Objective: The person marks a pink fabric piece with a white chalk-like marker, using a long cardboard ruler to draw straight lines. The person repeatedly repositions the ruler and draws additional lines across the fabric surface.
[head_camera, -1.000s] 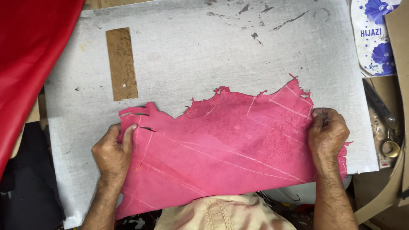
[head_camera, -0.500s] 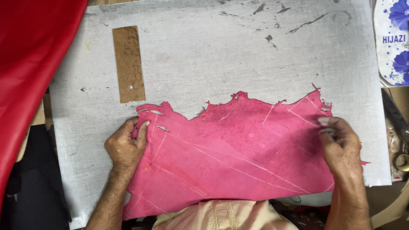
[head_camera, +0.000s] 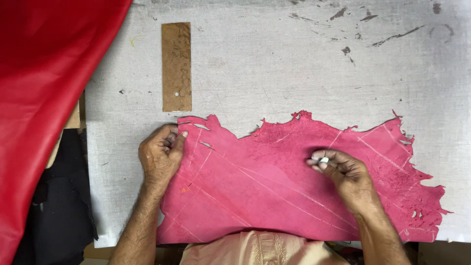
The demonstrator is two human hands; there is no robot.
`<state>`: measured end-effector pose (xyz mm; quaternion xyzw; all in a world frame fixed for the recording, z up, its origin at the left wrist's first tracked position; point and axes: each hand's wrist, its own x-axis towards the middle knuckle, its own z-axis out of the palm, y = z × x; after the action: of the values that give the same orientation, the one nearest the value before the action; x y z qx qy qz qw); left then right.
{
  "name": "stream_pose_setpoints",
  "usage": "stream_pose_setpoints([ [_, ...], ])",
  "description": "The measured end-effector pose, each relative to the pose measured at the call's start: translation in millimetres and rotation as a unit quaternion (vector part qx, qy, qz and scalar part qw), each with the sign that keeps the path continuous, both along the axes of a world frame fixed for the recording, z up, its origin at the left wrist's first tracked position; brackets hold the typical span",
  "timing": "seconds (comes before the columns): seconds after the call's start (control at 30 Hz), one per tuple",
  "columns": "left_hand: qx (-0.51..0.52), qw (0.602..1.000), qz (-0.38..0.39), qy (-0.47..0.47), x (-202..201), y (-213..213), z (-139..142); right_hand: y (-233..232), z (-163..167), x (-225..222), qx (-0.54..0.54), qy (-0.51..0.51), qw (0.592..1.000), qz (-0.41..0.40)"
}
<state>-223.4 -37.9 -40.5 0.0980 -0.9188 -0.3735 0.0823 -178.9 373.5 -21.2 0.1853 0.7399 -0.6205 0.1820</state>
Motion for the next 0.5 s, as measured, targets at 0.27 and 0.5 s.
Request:
stream_pose_setpoints([
  [0.27, 0.006, 1.000, -0.002, -0.021, -6.5, -3.4, -19.8, 23.6, -48.5, -1.8, -0.183, 0.066, 0.976, -0.094],
  [0.5, -0.050, 0.999, 0.004, 0.008, -1.2, 5.4, -13.1, 31.4, -59.4, 7.2, -0.129, 0.154, 0.978, -0.057],
])
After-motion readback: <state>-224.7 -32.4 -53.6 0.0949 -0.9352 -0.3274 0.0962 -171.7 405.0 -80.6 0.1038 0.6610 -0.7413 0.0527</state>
